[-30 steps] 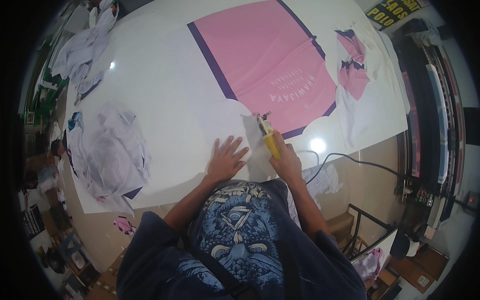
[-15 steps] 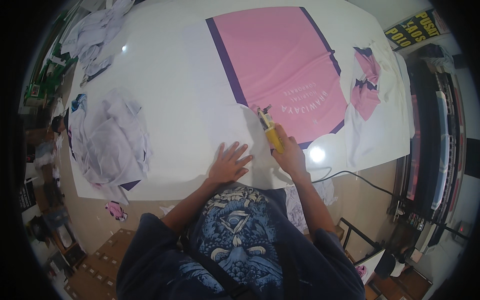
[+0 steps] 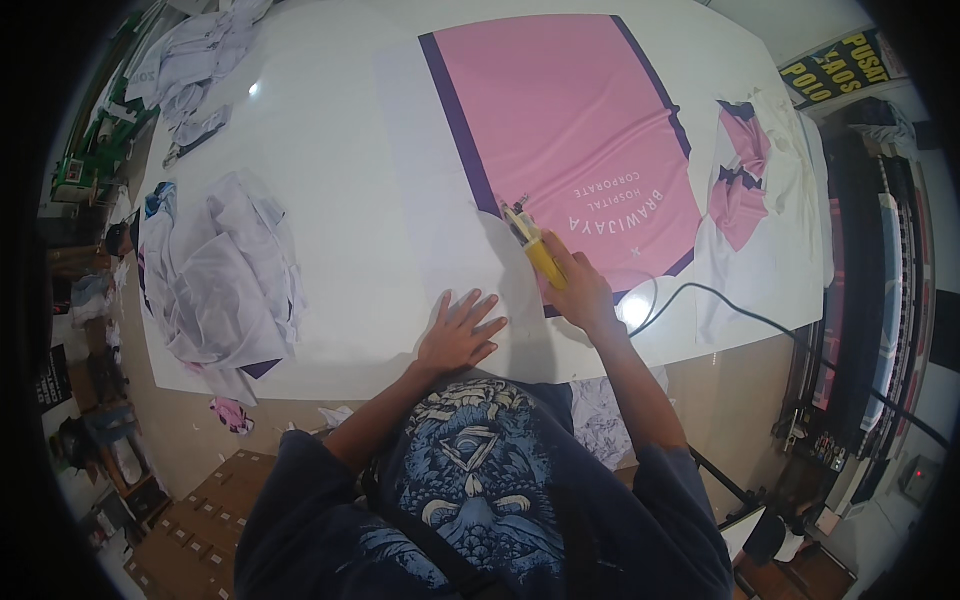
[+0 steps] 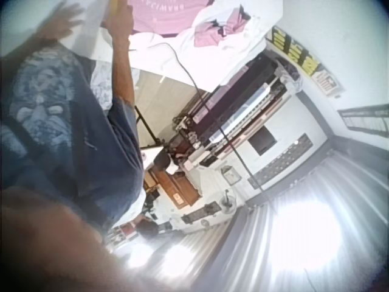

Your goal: The person lays a white t-shirt on a table, places a pink and purple patterned design on top, and uses a yellow electric cutter to cut the fabric along the design's outline. The person then flips the shirt over and repeats the cutting process on the other side.

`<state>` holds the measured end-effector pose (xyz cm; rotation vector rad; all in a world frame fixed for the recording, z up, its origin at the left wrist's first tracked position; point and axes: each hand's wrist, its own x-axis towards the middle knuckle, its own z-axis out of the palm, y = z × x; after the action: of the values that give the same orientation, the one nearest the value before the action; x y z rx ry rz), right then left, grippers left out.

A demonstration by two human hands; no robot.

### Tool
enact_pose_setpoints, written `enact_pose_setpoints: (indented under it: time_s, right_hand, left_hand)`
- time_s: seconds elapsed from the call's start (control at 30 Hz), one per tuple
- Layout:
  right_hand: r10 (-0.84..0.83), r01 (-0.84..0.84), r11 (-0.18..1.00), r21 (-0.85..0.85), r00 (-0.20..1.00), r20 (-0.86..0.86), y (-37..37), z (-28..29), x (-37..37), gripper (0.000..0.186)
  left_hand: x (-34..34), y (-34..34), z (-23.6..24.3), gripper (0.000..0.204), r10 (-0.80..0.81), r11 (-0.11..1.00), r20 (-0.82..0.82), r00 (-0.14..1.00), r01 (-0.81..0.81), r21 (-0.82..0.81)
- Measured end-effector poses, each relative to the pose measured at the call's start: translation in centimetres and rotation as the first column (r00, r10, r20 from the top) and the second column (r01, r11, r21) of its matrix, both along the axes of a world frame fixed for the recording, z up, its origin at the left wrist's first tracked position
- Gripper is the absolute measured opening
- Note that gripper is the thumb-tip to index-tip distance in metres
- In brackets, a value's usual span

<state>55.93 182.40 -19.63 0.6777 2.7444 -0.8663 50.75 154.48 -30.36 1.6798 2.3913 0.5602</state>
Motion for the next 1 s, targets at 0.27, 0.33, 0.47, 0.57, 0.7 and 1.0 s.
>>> enact_pose_setpoints:
  time_s: [0.27, 0.33, 0.47, 0.57, 0.7, 1.0]
  right_hand:
    - [0.101, -0.099, 0.993, 0.067, 0.995, -0.025, 0.5, 0.2, -1.9, 0.075]
    - [0.107, -0.107, 0.992, 0.064, 0.994, -0.008, 0.6, 0.2, -2.4, 0.074]
    - [0.138, -0.138, 0.989, 0.060, 0.990, 0.002, 0.8, 0.2, -3.5, 0.074]
    - [0.156, -0.157, 0.986, 0.047, 0.987, 0.023, 0.8, 0.2, -4.3, 0.079]
    - [0.185, -0.187, 0.982, 0.035, 0.982, 0.046, 0.7, 0.4, -5.5, 0.087]
    - [0.203, -0.203, 0.979, -0.003, 0.979, 0.014, -0.9, 0.5, -7.5, 0.093]
  left_hand:
    - [0.2, 0.1, 0.0, 0.051, 0.006, 1.000, 0.004, 1.000, -0.006, 0.026]
    - [0.2, 0.1, 0.1, 0.051, 0.008, 1.000, -0.005, 1.000, -0.008, 0.019]
    - [0.2, 0.1, 0.1, 0.052, 0.007, 0.999, -0.017, 1.000, -0.007, 0.039]
    - [0.2, 0.1, 0.2, 0.053, 0.001, 0.999, -0.008, 1.000, 0.000, 0.040]
    - [0.2, 0.0, 0.1, 0.057, 0.000, 0.999, -0.009, 1.000, 0.001, 0.036]
    - [-1.0, -0.2, -0.5, 0.059, 0.182, 0.980, 0.085, 0.980, -0.188, 0.065]
